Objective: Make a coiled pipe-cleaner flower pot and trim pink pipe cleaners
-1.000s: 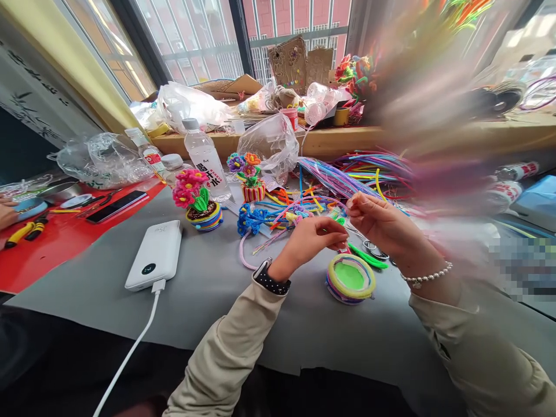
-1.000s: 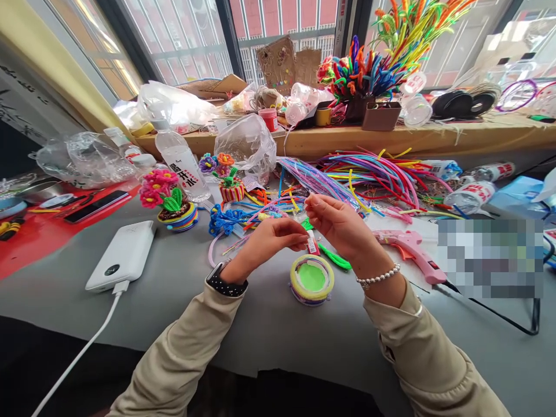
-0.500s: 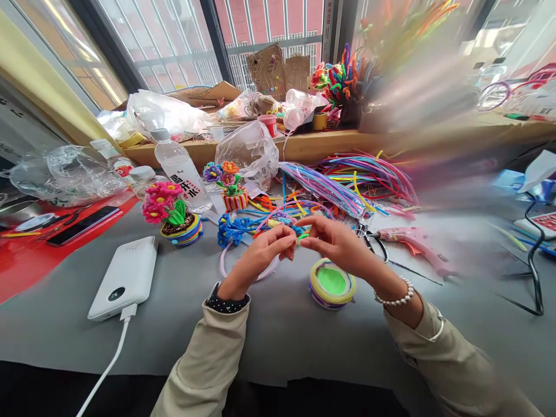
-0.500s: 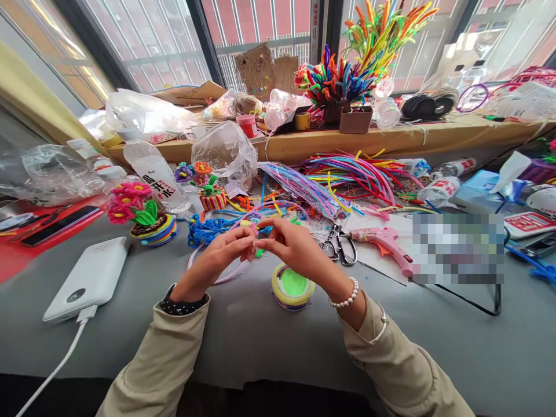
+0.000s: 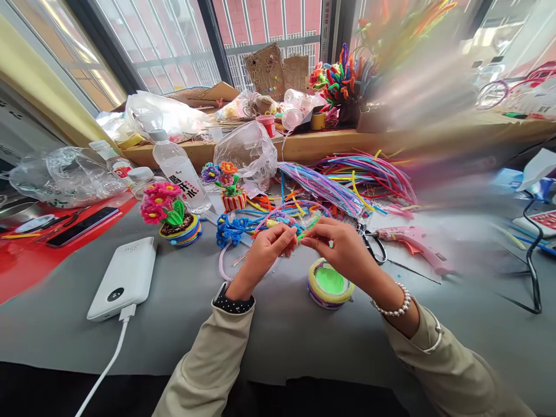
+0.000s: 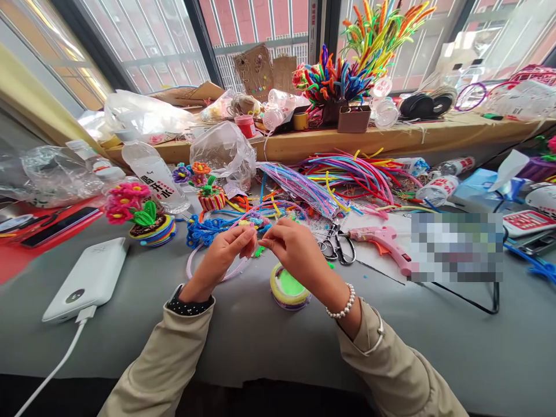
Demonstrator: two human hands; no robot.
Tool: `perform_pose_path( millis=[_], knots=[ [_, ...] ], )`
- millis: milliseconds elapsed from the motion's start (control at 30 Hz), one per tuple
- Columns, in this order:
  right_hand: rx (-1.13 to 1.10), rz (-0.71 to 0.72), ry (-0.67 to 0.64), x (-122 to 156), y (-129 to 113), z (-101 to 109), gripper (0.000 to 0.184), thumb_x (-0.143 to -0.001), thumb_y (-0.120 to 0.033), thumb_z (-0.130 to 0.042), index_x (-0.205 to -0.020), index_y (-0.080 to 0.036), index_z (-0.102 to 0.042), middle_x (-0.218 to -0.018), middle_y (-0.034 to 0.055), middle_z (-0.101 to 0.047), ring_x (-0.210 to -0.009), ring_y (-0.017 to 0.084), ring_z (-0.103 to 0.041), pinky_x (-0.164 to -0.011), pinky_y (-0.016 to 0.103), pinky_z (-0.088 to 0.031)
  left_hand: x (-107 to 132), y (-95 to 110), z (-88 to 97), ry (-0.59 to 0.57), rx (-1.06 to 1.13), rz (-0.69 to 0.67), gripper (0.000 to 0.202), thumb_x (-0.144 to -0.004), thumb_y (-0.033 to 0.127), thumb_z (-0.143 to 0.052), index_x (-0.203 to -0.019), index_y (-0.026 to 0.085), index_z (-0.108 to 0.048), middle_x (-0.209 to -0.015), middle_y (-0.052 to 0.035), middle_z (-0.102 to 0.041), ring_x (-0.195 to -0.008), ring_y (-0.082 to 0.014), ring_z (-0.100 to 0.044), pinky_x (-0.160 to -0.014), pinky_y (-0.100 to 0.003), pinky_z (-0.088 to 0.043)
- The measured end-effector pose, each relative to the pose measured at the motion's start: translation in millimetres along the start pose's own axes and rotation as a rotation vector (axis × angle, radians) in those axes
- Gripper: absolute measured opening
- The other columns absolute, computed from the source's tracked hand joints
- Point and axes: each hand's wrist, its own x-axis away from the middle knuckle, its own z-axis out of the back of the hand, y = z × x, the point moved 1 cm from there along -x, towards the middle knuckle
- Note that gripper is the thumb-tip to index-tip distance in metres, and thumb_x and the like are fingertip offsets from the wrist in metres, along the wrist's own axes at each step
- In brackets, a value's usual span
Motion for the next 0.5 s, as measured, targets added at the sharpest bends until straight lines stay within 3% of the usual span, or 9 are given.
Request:
perform_pose_path(
  millis=[267,500],
  knots=[
    [-0.001,-0.044,-0.017,-3,9,6,0.016,-0.077,-0.026,-0.054,-0.066,-0.016,-0.062,-0.068,0.0015,-0.055,-0.06,0.009,-0.048,-0.057,0.023,-0.037,1,-2,1.8,0.064,0.137,0.015,0.025,-0.072,0.038,-0.056,-0.067,0.014,-0.054,-0.062,0.001,-0.052,-0.053,-0.006,-0.039,-0.05,-0.02,-0.034],
    [0.09,-0.123,0.092,-5,36,14,0.022,-0.072,-0.038,-0.058,-0.066,-0.018,-0.066,-0.069,0.0025,-0.053,-0.057,0.009,-0.045,-0.056,0.026,-0.038,2,-1,11.4,0.148,0.402,-0.036,0.028,-0.064,0.039,-0.063,-0.061,0.015,-0.049,-0.059,0.0024,-0.048,-0.049,-0.0047,-0.035,-0.048,-0.021,-0.03]
  ],
)
